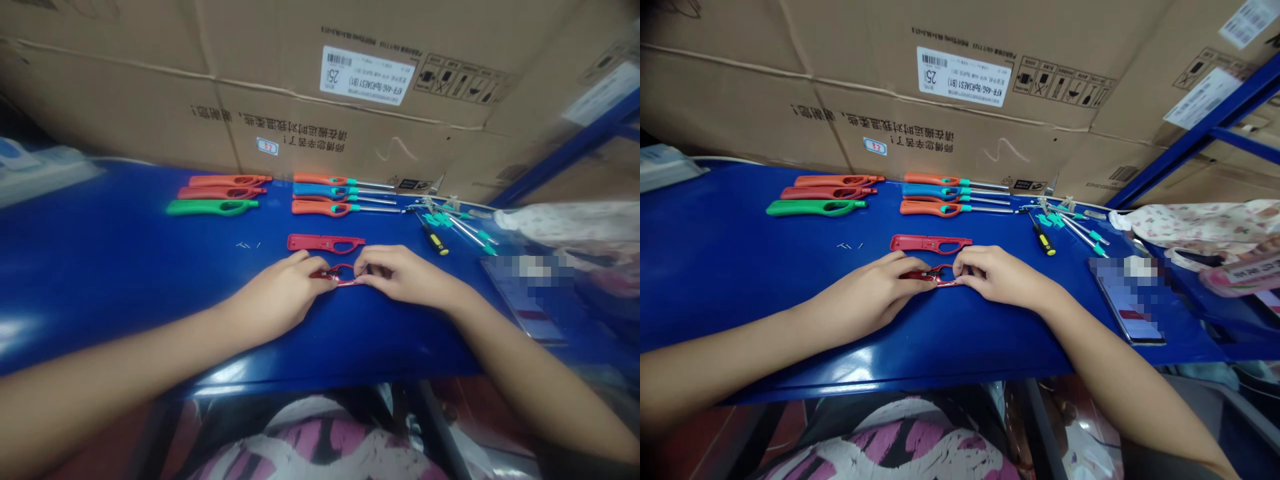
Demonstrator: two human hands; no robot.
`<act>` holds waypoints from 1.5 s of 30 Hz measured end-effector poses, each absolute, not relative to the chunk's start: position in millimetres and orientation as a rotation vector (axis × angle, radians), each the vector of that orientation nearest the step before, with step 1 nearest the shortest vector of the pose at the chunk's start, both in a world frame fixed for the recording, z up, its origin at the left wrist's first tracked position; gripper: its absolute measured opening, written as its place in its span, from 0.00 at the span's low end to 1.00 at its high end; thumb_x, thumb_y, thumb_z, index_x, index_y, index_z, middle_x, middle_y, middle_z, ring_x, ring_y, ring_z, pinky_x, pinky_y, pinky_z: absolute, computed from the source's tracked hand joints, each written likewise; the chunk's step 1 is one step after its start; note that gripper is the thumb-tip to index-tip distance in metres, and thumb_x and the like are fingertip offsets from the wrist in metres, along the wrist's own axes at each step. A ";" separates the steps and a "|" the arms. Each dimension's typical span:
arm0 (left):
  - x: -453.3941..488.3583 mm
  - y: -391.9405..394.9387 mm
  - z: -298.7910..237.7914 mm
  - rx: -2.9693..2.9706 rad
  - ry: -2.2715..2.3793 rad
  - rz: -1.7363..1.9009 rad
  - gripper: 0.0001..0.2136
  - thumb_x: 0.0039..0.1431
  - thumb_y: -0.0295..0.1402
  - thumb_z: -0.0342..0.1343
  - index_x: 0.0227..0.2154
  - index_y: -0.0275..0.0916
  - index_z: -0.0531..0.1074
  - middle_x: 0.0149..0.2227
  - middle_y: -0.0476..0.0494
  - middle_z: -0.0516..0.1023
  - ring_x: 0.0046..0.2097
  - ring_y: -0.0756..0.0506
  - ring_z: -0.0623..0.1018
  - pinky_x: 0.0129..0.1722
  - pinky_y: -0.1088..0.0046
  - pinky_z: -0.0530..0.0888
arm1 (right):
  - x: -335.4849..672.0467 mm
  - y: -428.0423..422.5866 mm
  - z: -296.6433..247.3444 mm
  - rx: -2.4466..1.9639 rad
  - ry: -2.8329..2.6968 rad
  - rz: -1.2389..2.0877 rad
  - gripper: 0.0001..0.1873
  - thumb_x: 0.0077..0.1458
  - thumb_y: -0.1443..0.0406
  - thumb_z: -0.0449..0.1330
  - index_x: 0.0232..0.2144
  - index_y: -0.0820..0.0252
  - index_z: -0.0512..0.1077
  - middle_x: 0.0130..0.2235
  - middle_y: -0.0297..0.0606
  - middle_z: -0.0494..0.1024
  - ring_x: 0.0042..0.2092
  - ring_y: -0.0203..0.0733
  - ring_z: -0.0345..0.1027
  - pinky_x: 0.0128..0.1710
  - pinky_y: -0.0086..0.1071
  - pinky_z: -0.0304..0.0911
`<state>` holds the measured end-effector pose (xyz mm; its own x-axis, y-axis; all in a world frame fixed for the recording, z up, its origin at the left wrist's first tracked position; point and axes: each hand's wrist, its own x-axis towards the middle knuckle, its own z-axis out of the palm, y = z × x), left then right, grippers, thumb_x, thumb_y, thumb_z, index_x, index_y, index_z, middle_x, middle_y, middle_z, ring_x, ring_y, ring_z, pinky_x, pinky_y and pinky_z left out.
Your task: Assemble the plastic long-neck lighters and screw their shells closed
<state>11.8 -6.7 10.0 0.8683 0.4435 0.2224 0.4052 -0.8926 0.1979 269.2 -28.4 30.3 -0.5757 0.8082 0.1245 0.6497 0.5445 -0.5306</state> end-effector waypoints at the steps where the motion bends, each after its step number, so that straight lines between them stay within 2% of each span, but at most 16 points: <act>1: 11.6 -6.9 10.0 2.903 0.661 0.391 0.17 0.67 0.23 0.50 0.53 0.42 0.77 0.50 0.39 0.76 0.51 0.39 0.74 0.52 0.59 0.76 | 268.9 -28.5 30.1 -1.208 -2.426 0.618 0.01 0.60 0.70 0.62 0.35 0.62 0.74 0.31 0.33 0.75 0.28 0.31 0.63 0.30 0.26 0.59; 9: 11.0 -7.0 7.7 2.857 0.693 0.479 0.16 0.68 0.26 0.51 0.53 0.46 0.77 0.53 0.44 0.79 0.50 0.40 0.75 0.50 0.59 0.76 | 267.6 -28.1 30.5 -1.225 -2.406 0.608 0.03 0.61 0.69 0.62 0.33 0.62 0.74 0.30 0.32 0.74 0.27 0.31 0.62 0.29 0.26 0.58; 16: 12.5 -7.1 11.6 2.786 0.701 0.471 0.16 0.70 0.28 0.48 0.53 0.46 0.76 0.53 0.44 0.79 0.51 0.41 0.75 0.51 0.59 0.75 | 269.8 -28.2 30.9 -1.159 -2.529 0.580 0.06 0.64 0.63 0.61 0.37 0.60 0.73 0.36 0.36 0.76 0.35 0.36 0.67 0.35 0.29 0.60; 21: 11.8 -6.5 9.5 2.788 0.688 0.489 0.16 0.70 0.27 0.48 0.53 0.46 0.76 0.53 0.43 0.78 0.51 0.41 0.74 0.51 0.60 0.75 | 271.1 -28.5 29.9 -1.138 -2.590 0.539 0.06 0.66 0.64 0.57 0.39 0.59 0.73 0.38 0.38 0.76 0.38 0.39 0.69 0.38 0.31 0.62; 34: 11.5 -6.2 9.3 2.834 0.673 0.471 0.18 0.69 0.25 0.49 0.55 0.45 0.75 0.54 0.44 0.78 0.50 0.41 0.74 0.52 0.61 0.75 | 268.8 -26.9 28.3 -1.128 -2.569 0.512 0.08 0.67 0.66 0.55 0.38 0.59 0.74 0.39 0.39 0.78 0.40 0.40 0.71 0.42 0.33 0.64; 42: 11.3 -6.1 7.9 2.878 0.664 0.461 0.17 0.68 0.24 0.50 0.53 0.43 0.76 0.53 0.43 0.78 0.49 0.41 0.73 0.51 0.61 0.75 | 264.6 -30.2 29.9 -1.160 -2.534 0.624 0.11 0.66 0.68 0.54 0.45 0.57 0.76 0.46 0.42 0.77 0.46 0.43 0.71 0.47 0.36 0.65; 45: 11.1 -6.4 8.4 2.873 0.667 0.455 0.17 0.68 0.24 0.49 0.54 0.43 0.75 0.53 0.43 0.78 0.49 0.41 0.73 0.50 0.62 0.75 | 262.5 -31.7 31.1 -1.174 -2.492 0.665 0.09 0.64 0.69 0.56 0.43 0.58 0.75 0.43 0.40 0.76 0.41 0.39 0.68 0.42 0.33 0.64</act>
<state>11.1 -6.4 8.4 0.8544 0.4518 0.2566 0.4041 -0.8883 0.2184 262.5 -31.7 31.1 -0.6179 0.7826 0.0762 0.6405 0.5572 -0.5286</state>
